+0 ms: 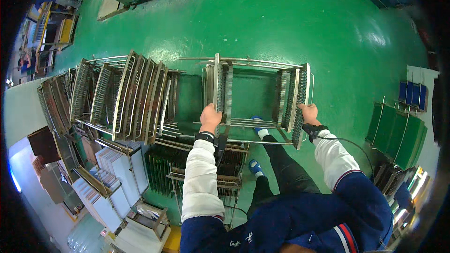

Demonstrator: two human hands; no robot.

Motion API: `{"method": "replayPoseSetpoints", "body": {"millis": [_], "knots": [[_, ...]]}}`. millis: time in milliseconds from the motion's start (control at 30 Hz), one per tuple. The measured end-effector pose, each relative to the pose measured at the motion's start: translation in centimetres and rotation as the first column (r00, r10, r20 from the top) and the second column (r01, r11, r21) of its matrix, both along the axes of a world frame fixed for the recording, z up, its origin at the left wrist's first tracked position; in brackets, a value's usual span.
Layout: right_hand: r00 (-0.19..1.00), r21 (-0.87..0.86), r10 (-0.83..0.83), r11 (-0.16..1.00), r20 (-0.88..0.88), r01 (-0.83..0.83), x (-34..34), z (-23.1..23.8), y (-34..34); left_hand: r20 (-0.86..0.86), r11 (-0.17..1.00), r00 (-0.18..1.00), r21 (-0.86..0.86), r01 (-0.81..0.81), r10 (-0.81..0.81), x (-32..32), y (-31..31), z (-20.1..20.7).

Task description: Loading green circuit board panels onto a metal storage rack and feeding them into a processing machine.

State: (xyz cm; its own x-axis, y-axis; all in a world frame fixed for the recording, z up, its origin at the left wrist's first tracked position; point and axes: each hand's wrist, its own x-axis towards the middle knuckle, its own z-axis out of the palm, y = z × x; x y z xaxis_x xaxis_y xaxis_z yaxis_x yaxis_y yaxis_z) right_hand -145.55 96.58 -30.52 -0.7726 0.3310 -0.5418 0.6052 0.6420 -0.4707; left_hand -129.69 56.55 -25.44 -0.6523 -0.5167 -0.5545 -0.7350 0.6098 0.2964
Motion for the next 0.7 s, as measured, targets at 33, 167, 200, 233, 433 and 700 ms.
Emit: {"method": "replayPoseSetpoints", "body": {"millis": [33,167,200,233,433,700], "knots": [[1.000,0.018,0.026,0.999,0.007,-0.026,-0.3,-0.3,-0.3,0.027,1.000,1.000,-0.002,-0.011,0.011,-0.2,-0.3,-0.5],[0.999,-0.006,-0.001,1.000,0.040,0.002,-1.3,-1.7,-0.8,0.044,0.999,0.999,0.032,-0.011,0.009,-1.7,-1.1,-1.3],[0.998,-0.039,-0.035,0.999,0.054,0.037,-1.3,-2.0,-0.7,0.056,0.999,0.998,0.039,-0.007,0.004,-1.9,-1.4,-1.3],[0.998,-0.035,-0.035,0.999,0.054,0.037,-1.2,-2.2,-0.7,0.066,0.999,0.998,0.045,-0.002,-0.002,-2.1,-1.7,-1.4],[0.999,0.011,0.047,0.999,-0.012,-0.046,-1.5,-2.2,-2.5,0.034,0.998,0.998,0.041,-0.048,0.047,-2.3,-1.6,-2.0],[0.816,0.080,0.488,0.842,0.310,-0.534,-4.2,-1.6,-0.4,-0.167,0.987,0.975,-0.031,-0.157,0.150,-2.4,1.1,0.9]]}}
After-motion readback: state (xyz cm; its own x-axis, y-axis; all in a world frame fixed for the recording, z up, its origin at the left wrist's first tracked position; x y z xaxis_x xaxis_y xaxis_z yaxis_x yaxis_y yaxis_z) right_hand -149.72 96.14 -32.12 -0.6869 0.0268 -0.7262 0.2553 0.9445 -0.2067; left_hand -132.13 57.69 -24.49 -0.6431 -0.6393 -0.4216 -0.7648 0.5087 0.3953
